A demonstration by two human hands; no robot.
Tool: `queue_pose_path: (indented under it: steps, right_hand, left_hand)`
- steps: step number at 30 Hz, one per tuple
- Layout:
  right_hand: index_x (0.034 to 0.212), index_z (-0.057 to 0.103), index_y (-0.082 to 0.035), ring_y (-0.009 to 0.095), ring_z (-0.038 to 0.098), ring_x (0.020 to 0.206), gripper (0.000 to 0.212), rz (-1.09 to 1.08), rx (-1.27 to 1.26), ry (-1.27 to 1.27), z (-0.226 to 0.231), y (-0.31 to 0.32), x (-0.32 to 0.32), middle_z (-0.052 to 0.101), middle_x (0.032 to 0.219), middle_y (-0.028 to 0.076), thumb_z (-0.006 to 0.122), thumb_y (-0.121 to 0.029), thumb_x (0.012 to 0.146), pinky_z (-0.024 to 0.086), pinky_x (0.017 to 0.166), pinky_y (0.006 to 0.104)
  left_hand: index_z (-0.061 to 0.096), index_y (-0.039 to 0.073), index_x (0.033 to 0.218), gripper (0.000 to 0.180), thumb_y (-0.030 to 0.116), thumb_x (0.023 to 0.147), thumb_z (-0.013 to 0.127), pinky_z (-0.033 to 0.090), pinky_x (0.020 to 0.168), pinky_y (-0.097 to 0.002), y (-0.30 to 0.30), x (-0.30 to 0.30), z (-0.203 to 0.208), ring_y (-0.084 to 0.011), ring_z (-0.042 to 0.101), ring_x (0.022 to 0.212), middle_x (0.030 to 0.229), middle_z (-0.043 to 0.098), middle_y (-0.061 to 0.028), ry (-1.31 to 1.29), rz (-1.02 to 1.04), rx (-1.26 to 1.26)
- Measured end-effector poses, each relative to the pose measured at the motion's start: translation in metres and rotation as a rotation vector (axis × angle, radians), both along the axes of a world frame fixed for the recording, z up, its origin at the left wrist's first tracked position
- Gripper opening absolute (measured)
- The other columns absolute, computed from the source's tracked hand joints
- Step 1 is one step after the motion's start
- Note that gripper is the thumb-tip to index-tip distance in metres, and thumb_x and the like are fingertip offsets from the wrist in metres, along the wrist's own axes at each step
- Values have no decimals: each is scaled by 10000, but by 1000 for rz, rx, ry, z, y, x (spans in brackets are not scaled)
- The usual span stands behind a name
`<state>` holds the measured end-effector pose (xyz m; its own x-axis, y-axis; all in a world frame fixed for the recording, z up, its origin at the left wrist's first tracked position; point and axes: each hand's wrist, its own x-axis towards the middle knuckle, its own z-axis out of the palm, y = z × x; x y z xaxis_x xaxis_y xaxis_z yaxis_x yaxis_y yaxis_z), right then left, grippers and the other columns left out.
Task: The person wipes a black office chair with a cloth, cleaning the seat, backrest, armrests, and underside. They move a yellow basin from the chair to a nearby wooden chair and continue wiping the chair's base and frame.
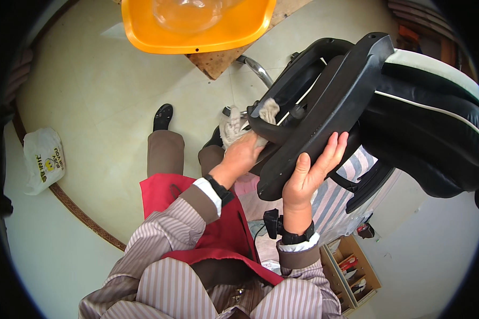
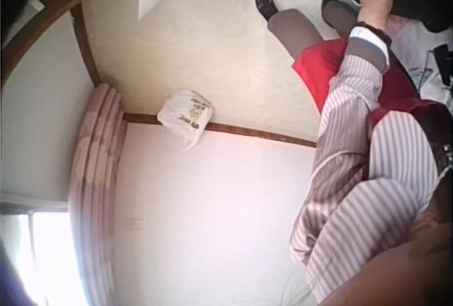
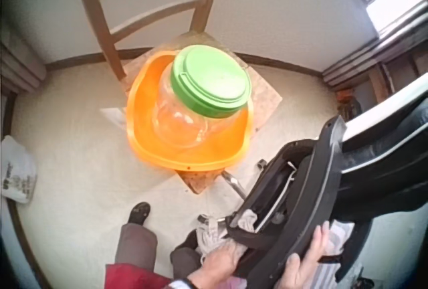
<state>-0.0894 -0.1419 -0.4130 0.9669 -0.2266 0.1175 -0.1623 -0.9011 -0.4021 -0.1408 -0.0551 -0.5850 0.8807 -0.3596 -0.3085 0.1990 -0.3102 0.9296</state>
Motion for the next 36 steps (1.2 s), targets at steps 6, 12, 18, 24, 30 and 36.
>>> queue_pose_path:
  steps: [6,12,18,24,30,36]
  right_hand:
    - [1427,285,37,354,210,1394,588,25,6,-14,2,-1,-9,187,1517,211,436,-298,968,171,1129,428]
    - [1421,293,40,361,208,1394,586,21,31,-15,1,-1,-11,186,1516,213,446,-291,963,175,1128,431]
    - [1415,299,46,375,204,1393,593,27,36,-6,1,-5,-15,182,1515,228,460,-297,959,171,1127,440]
    - [1417,302,31,391,203,1392,611,3,84,34,-2,-10,-25,172,1511,247,476,-325,953,179,1123,450]
    - [1423,299,21,401,202,1391,627,38,103,57,-3,-15,-34,164,1510,258,483,-343,947,180,1121,460]
    - [1432,279,21,410,190,1393,645,39,147,75,-3,-14,-41,149,1507,277,488,-346,945,185,1119,463]
  left_hand:
    - [608,19,1042,358,313,839,583,494,773,-460,63,-26,-12,-363,637,904,975,657,-219,391,-377,336]
    - [568,-10,1190,517,401,882,515,430,947,-427,113,-23,-19,-373,548,1113,1148,583,-268,377,61,330]
    - [594,18,1153,437,354,874,584,413,945,-382,34,52,-39,-336,529,1095,1114,581,-177,206,70,-183]
    - [661,108,1020,252,265,824,639,426,942,-411,-30,77,-43,-361,522,1103,1126,544,-188,313,-105,114]
    - [671,94,1019,273,232,783,662,465,887,-426,9,77,-52,-374,573,1003,1026,590,-191,-6,-486,539]
    - [637,94,942,278,280,752,720,479,814,-409,40,71,-43,-355,591,932,964,598,-160,331,-63,64]
